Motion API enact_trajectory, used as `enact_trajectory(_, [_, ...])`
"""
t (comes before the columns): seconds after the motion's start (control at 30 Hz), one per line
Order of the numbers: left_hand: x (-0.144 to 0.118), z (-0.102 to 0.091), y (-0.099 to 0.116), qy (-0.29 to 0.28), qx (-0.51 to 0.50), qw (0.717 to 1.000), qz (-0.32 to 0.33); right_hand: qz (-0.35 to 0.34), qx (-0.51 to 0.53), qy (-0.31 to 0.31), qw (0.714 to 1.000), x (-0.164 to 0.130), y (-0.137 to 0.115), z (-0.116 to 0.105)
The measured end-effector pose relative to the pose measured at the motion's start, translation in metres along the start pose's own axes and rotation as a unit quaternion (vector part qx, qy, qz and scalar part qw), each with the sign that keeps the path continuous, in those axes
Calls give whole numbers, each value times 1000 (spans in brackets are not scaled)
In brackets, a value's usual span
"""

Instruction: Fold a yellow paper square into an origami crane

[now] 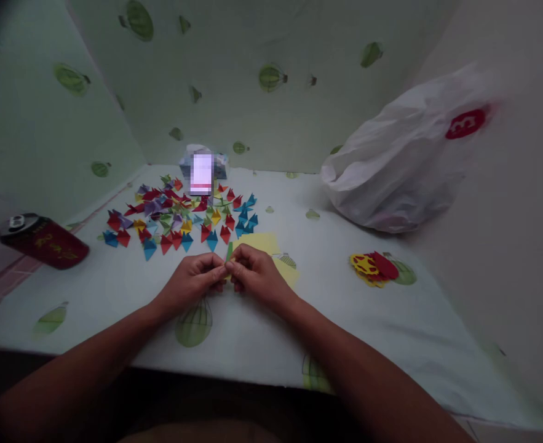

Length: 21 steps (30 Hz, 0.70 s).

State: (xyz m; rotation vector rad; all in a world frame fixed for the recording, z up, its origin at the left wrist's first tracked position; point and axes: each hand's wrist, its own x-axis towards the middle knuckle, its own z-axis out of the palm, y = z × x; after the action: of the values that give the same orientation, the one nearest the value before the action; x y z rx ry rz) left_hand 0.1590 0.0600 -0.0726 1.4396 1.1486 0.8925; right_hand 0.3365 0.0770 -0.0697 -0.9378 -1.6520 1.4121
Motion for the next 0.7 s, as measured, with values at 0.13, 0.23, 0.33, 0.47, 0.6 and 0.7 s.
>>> enact_trajectory(0.13, [1, 0, 2, -8, 82, 993, 89, -50, -146, 41, 987, -2, 0, 0])
enact_trajectory(0.23, [-1, 2, 3, 18, 70, 994, 84, -55, -144, 60, 986, -2, -2, 2])
enact_trajectory(0.33, [-1, 5, 2, 58, -13, 998, 28, -24, -47, 39, 998, -1, -1, 3])
enact_trajectory(0.47, [2, 6, -2, 45, -80, 995, 26, -11, -26, 30, 999, 1, 1, 4])
enact_trajectory(0.6, [2, 8, -3, 62, -130, 989, 21, -16, -1, 40, 999, 1, 0, 3])
enact_trajectory(0.7, [-1, 10, -2, 76, -117, 990, 25, -26, 13, 66, 997, -1, 0, 5])
